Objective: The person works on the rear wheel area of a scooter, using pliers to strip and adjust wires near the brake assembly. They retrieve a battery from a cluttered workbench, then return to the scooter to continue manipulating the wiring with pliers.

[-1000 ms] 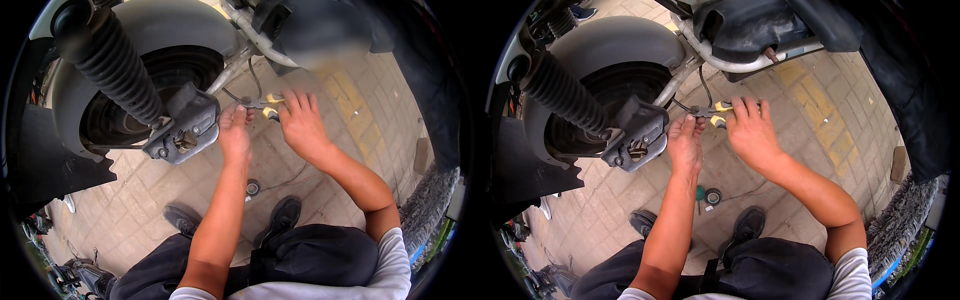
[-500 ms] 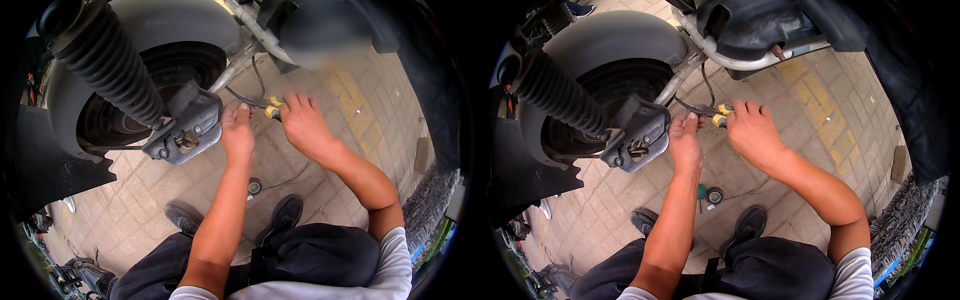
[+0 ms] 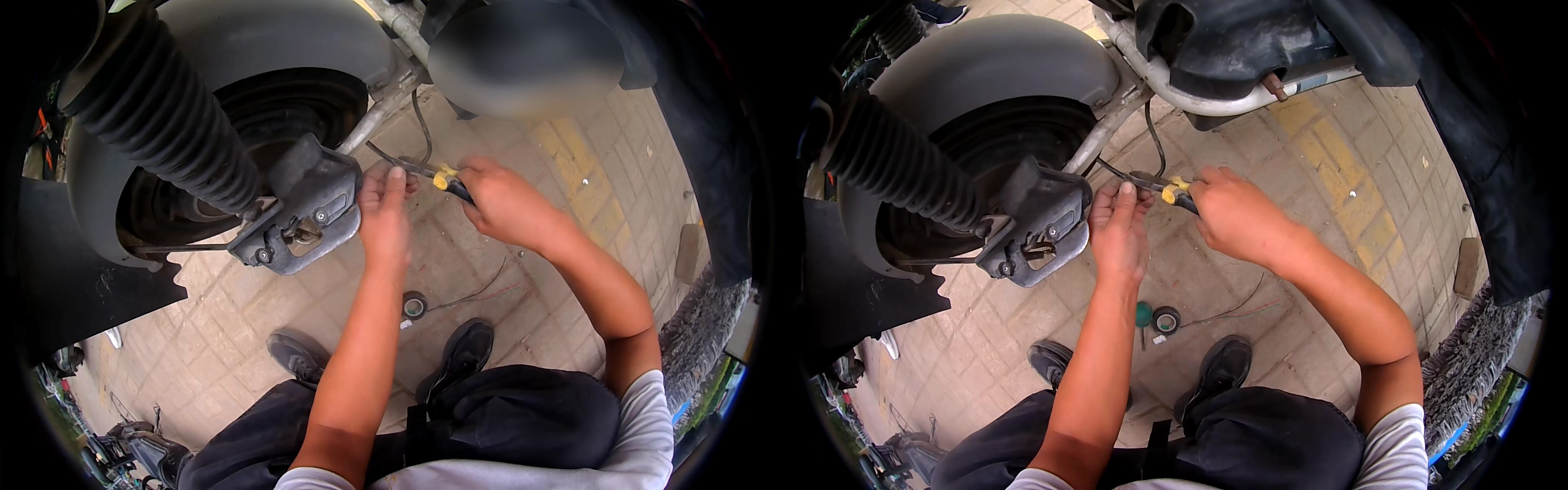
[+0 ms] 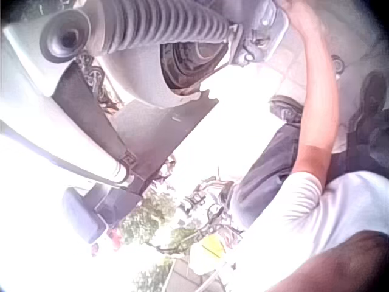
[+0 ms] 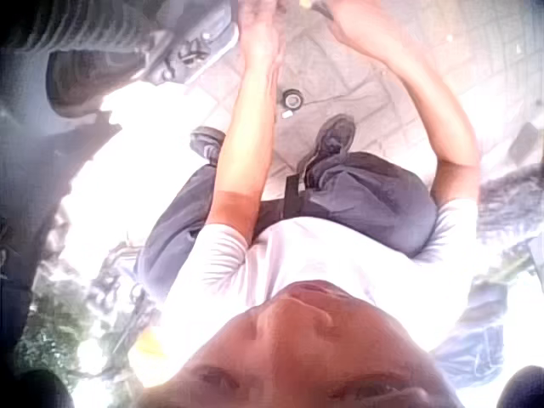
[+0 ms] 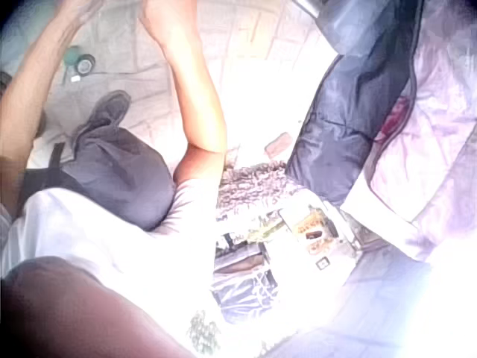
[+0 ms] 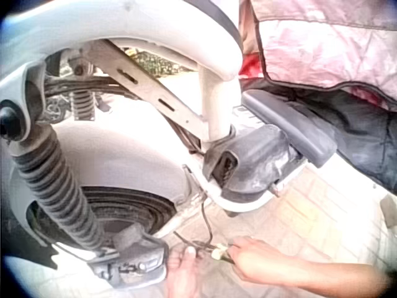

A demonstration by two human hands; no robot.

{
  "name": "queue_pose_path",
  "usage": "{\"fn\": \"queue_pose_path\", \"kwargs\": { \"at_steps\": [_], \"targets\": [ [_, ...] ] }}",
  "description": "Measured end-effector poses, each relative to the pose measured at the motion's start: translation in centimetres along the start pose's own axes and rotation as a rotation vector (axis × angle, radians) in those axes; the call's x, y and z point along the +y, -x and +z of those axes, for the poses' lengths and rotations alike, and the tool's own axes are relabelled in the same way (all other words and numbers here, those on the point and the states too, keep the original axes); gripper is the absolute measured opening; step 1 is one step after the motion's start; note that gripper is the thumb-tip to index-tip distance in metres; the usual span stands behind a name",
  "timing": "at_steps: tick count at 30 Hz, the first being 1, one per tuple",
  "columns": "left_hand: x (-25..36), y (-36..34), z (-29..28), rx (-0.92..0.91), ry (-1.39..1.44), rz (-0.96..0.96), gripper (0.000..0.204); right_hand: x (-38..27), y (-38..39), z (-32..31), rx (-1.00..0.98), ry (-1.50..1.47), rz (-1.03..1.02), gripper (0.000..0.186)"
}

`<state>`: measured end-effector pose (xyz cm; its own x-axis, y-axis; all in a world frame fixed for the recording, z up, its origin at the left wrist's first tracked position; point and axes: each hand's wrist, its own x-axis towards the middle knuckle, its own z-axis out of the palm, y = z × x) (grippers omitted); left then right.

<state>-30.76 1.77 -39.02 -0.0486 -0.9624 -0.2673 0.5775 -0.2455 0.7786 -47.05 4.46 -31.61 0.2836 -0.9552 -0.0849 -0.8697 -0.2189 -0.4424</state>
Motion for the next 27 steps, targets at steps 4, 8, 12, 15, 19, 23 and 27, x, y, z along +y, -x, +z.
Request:
{"fn": "queue_pose_path", "kwargs": {
  "at_steps": [4,8,12,15,19,23,27],
  "targets": [
    [-0.2,-0.4,-0.4,-0.031,0.058,0.005,0.014,-0.4,0.0,0.6,0.167,0.309,-0.082,0.011],
    [-0.3,-0.5,-0.4,-0.001,-0.062,0.038,0.014,-1.3,-0.2,0.3,0.149,0.485,-0.085,0.012],
    [-0.4,-0.6,-0.3,0.032,-0.105,0.05,0.011,-1.1,-0.3,0.6,0.077,0.284,-0.023,0.012],
    [-0.7,-0.8,-0.5,-0.007,-0.069,0.036,0.009,0.0,-0.4,0.3,-0.046,0.006,0.014,0.014],
    [-0.3,-0.8,-0.5,-0.003,-0.047,0.0,0.009,0.4,-1.8,-2.1,-0.301,-0.203,0.074,0.02],
    [-0.2,-0.4,0.1,0.042,-0.037,-0.005,0.011,0.6,-1.2,-2.0,-0.177,-0.308,0.022,0.025],
    [-0.6,0.2,1.8,0.127,-0.092,0.22,0.022,0.2,1.5,-1.3,-0.074,-0.501,0.292,0.028]
  ]
}}
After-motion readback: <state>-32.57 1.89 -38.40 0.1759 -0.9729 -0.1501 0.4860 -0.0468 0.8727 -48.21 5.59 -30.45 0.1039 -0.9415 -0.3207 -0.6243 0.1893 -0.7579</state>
